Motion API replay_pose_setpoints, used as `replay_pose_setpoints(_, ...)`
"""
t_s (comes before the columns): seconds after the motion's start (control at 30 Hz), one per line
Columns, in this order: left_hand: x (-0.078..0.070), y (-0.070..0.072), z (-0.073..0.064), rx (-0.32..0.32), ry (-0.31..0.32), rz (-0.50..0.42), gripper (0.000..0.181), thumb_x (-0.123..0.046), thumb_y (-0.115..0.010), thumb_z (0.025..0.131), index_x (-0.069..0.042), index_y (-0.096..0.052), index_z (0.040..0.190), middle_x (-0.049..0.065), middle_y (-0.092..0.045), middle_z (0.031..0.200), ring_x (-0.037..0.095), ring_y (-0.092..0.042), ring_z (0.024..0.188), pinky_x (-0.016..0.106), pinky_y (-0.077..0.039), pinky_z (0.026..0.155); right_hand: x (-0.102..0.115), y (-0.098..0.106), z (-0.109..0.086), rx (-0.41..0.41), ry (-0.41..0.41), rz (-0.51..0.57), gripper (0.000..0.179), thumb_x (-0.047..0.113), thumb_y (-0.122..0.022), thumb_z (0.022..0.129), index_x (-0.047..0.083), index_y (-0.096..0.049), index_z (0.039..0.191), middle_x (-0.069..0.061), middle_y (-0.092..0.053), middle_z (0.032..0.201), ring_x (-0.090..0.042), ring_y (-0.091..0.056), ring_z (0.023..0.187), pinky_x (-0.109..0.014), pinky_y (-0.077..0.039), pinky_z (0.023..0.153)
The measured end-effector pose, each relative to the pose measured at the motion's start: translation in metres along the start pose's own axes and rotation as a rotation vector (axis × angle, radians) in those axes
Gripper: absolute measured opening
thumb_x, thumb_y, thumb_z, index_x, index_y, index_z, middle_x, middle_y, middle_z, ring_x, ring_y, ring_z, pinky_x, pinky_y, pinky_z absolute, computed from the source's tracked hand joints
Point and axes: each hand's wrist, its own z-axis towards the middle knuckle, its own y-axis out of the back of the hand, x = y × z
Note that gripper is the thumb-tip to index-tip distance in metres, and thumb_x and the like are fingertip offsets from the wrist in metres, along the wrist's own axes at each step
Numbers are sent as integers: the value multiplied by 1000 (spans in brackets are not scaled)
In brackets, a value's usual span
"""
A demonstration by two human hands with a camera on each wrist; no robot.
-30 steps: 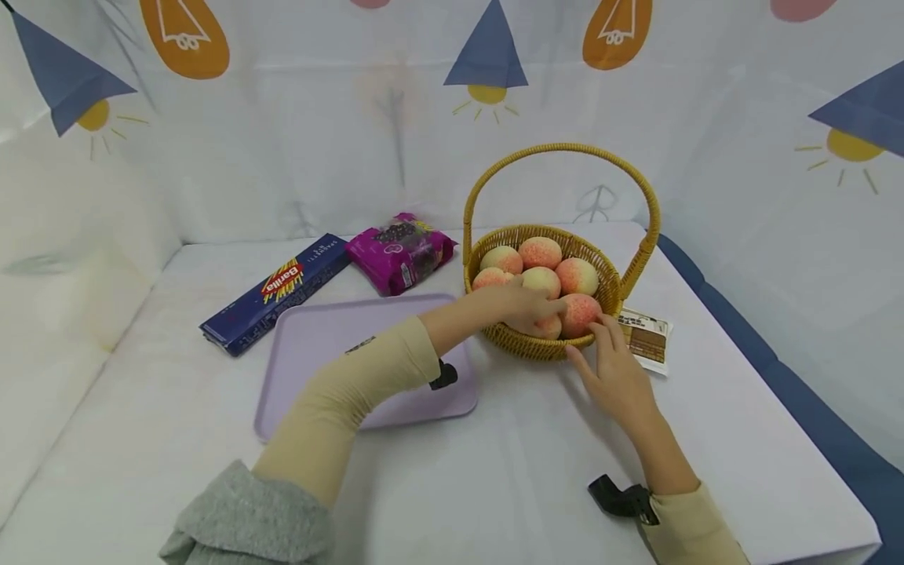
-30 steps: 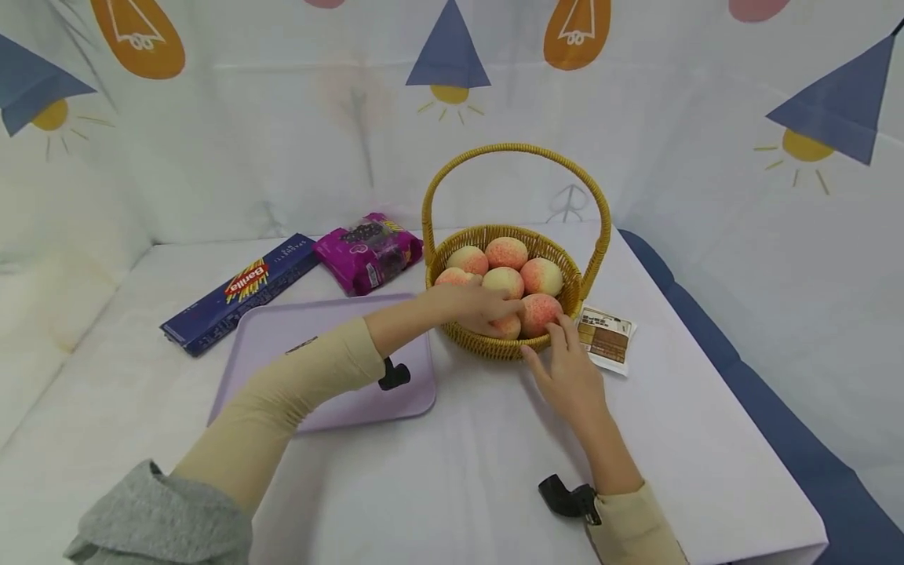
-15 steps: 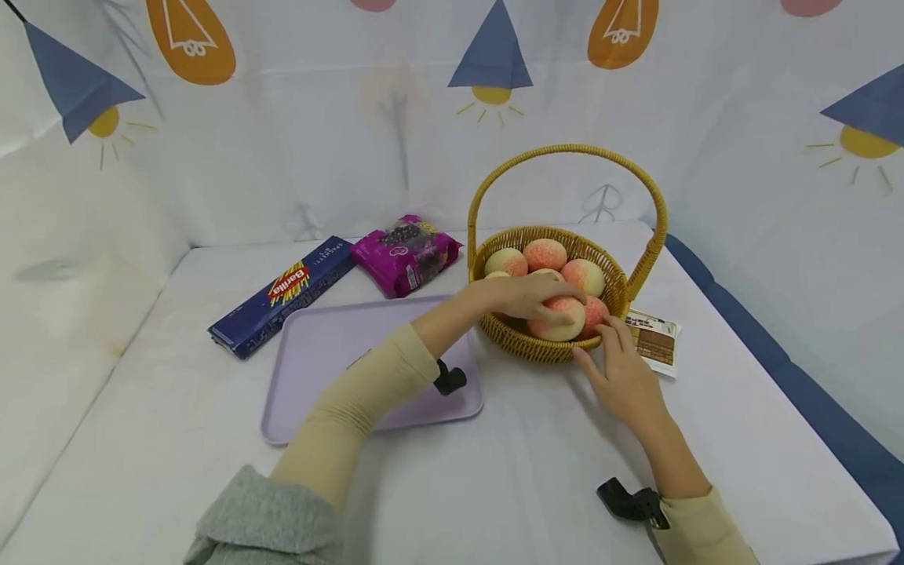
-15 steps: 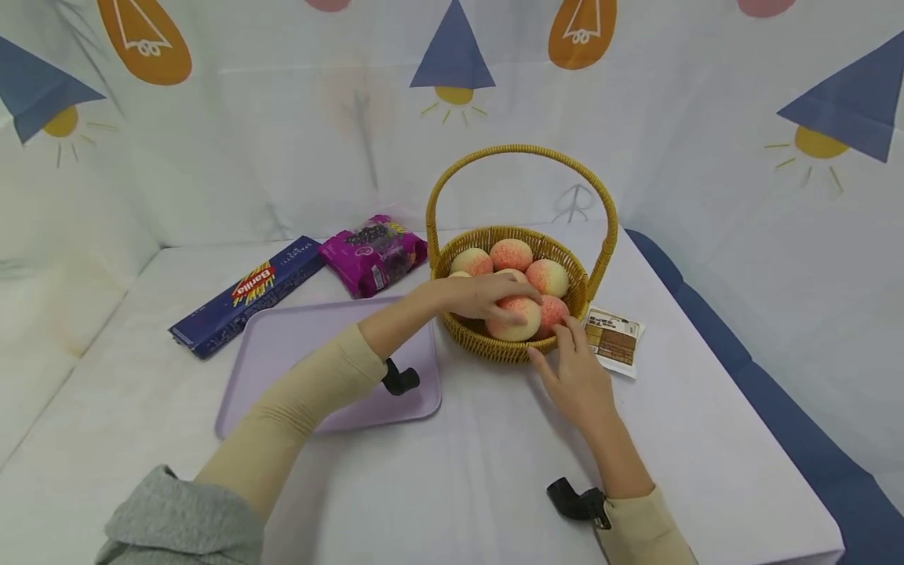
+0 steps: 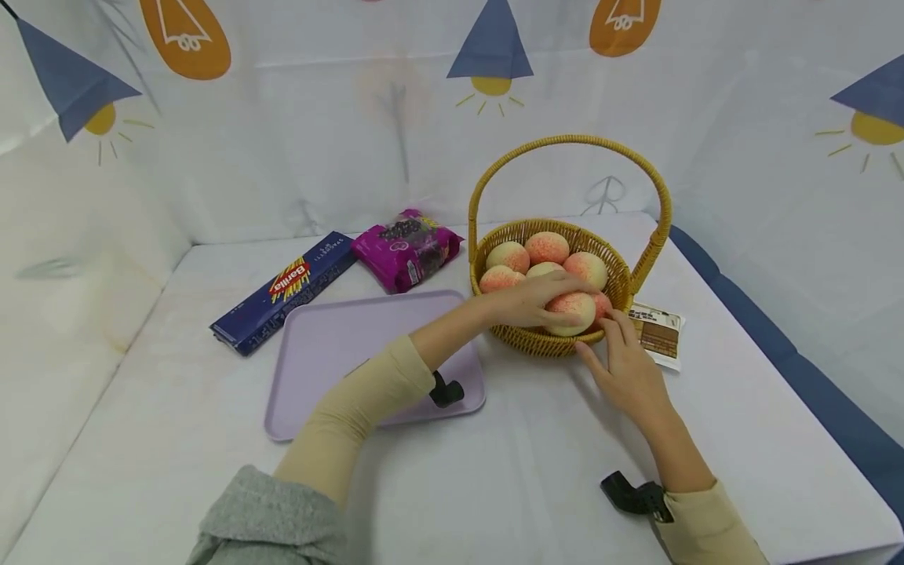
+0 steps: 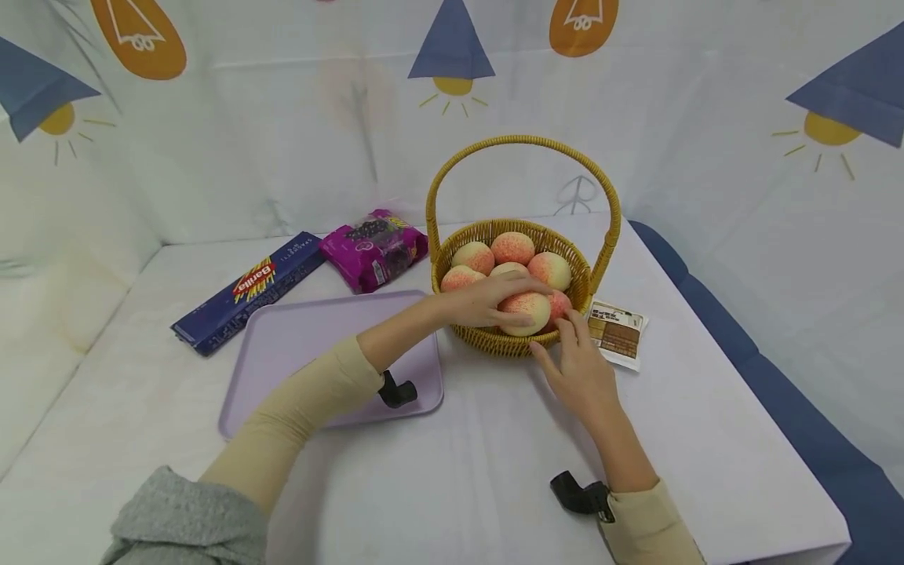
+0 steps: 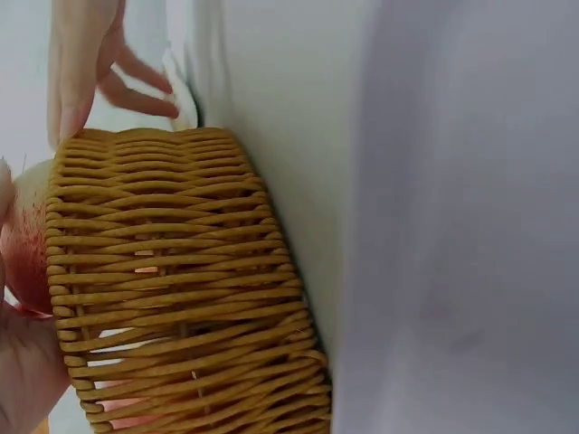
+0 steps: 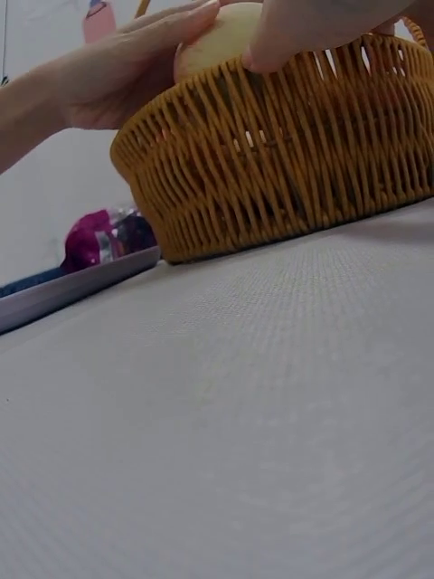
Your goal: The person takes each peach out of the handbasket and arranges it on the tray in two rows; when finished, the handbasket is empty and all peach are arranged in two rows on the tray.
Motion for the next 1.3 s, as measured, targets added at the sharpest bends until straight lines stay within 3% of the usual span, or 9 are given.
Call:
replay_pose_setpoints(0.17,-3,-8,-9,-10,-39,83,59,-33,-58,89,-14,-36,140,5,-30,142,9,-21,129,21,-21,102,0,1,1,0,2,-5,60,43,-45,94,-6,-37,127,-21,-27,137,-43,-40,116,-56,-41,82)
replay_pose_setpoints(0.33,1,-17,-12,-100,-166,116,57,-26,-60,89,-5,-37,137,8,-32,140,10,-24,128,18,-19,103,-1,1,1,9,-5,-6,61,44,-44,94,-6,-37,128,-23,-26,137,-44,-40,115,-57,-40,82)
replay_pose_setpoints(0.47,0,-18,-14,-178,-204,196,54,-26,-61,88,-5,-41,134,13,-36,136,14,-32,126,19,-25,101,0,2,2,14,-10,-2,61,44,-43,94,-5,-36,129,-23,-25,139,-46,-40,115,-58,-40,82)
replay_pose_setpoints(0.67,-4,-7,-24,-292,-184,296,50,-21,-67,84,-8,-50,129,15,-42,134,18,-37,124,18,-31,97,3,3,4,17,-10,14,61,44,-42,95,-5,-35,130,-23,-25,140,-45,-40,116,-58,-38,84)
replay_pose_setpoints(0.87,-4,7,-38,-344,-159,369,46,-21,-68,84,-10,-53,126,16,-41,133,21,-40,122,22,-32,97,2,4,1,35,-33,9,63,46,-40,94,-5,-34,132,-23,-23,141,-47,-38,116,-59,-37,85)
replay_pose_setpoints(1.2,2,29,-74,-405,-108,341,46,-11,-69,81,-6,-54,124,19,-43,129,28,-49,111,24,-35,96,2,5,1,43,-32,20,63,46,-39,95,-5,-33,132,-23,-22,142,-47,-34,119,-61,-33,88)
replay_pose_setpoints(1.3,2,34,-85,-408,-61,360,46,-12,-69,81,-7,-54,124,19,-44,129,29,-52,106,24,-38,92,4,6,2,47,-29,25,63,46,-39,95,-5,-33,132,-23,-22,142,-48,-34,119,-61,-33,88)
